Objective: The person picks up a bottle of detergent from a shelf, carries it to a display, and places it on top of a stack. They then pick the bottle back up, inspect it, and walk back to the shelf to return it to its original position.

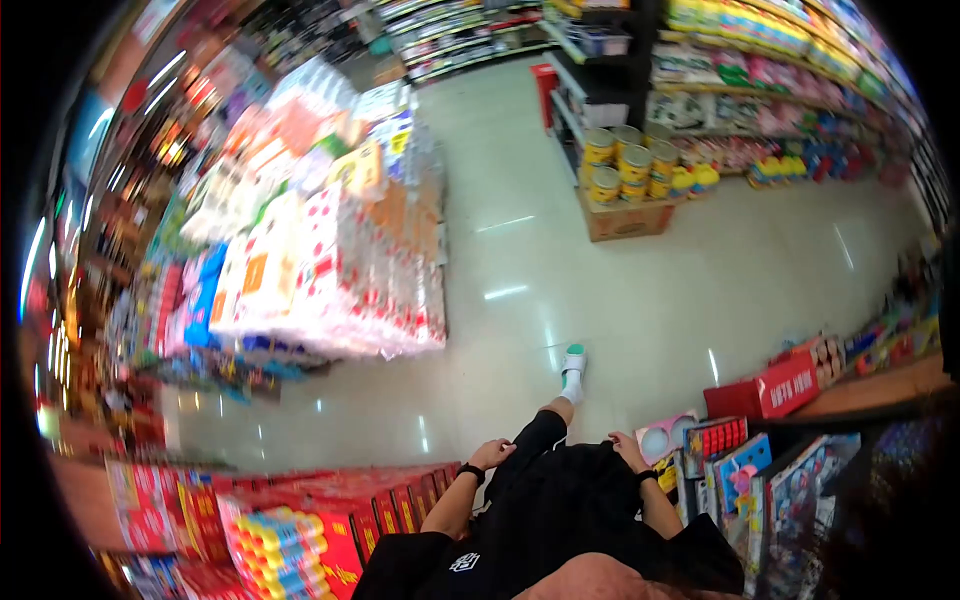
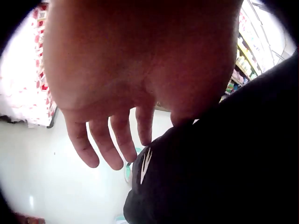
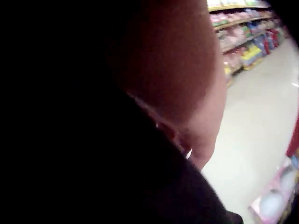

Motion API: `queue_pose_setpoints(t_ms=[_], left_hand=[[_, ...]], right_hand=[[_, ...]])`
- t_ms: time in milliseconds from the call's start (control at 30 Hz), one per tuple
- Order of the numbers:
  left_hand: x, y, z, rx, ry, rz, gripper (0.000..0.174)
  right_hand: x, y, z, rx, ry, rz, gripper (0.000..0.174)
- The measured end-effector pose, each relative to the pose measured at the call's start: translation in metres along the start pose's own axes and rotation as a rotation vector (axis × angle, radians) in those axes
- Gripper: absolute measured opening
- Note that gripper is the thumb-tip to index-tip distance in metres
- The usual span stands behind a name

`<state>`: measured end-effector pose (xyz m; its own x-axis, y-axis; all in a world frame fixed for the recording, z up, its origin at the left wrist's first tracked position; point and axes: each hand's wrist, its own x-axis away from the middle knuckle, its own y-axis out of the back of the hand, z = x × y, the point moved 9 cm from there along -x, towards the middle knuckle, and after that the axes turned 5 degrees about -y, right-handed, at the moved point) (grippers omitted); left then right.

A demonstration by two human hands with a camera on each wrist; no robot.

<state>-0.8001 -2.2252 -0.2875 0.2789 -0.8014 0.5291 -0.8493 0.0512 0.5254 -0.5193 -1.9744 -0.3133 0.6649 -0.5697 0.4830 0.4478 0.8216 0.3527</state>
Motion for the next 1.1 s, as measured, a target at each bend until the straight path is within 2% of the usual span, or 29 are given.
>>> queue_pose_setpoints(t_ms=[67,100,200,367,467,567,667,700,800,867,933,967,1067,1100], left_hand=[[-0.032,0.008,-0.008,-0.018,0.027,0.069,0.055],[-0.051,0.013,-0.015,-0.028,0.025,0.092,0.054],[-0.105,0.025,-0.040,-0.069,-0.031,0.133,0.048],[-0.189,0.042,-0.074,-0.168,-0.066,0.270,0.045],[-0.248,0.059,-0.093,-0.121,-0.080,0.215,0.048],[-0.292,0.082,-0.122,-0.034,-0.086,0.113,0.049],[-0.335,0.084,-0.129,0.078,-0.095,0.119,0.048],[-0.345,0.086,-0.133,0.076,-0.104,0.113,0.047],[-0.367,0.090,-0.134,0.043,-0.080,0.123,0.048],[-0.379,0.087,-0.126,0.057,-0.018,0.162,0.048],[-0.387,0.082,-0.118,0.048,0.022,0.214,0.047],[-0.391,0.080,-0.113,0.034,0.043,0.243,0.047],[-0.402,0.074,-0.124,0.074,0.125,0.332,0.047],[-0.409,0.073,-0.128,0.080,0.145,0.357,0.047]], right_hand=[[0.018,0.023,-0.008,-0.242,-0.194,-0.167,0.033],[0.019,0.031,-0.011,-0.260,-0.140,-0.246,0.030],[0.013,0.048,-0.016,-0.222,-0.166,-0.312,0.037],[-0.025,0.070,-0.033,-0.183,-0.118,-0.312,0.038],[-0.045,0.108,-0.013,-0.283,-0.443,-0.317,0.045],[-0.081,0.139,-0.008,-0.348,-0.431,-0.405,0.046],[-0.116,0.167,0.008,-0.296,-0.358,-0.343,0.047],[-0.128,0.172,-0.005,-0.290,-0.363,-0.362,0.046],[-0.131,0.213,0.030,-0.268,-0.440,-0.410,0.045],[-0.139,0.229,0.012,-0.300,-0.428,-0.482,0.044],[-0.152,0.226,-0.041,-0.300,-0.376,-0.602,0.043],[-0.138,0.240,-0.016,-0.305,-0.417,-0.627,0.040],[-0.125,0.252,-0.020,-0.568,-0.370,-0.741,0.043],[-0.123,0.254,-0.027,-0.573,-0.392,-0.770,0.035]])
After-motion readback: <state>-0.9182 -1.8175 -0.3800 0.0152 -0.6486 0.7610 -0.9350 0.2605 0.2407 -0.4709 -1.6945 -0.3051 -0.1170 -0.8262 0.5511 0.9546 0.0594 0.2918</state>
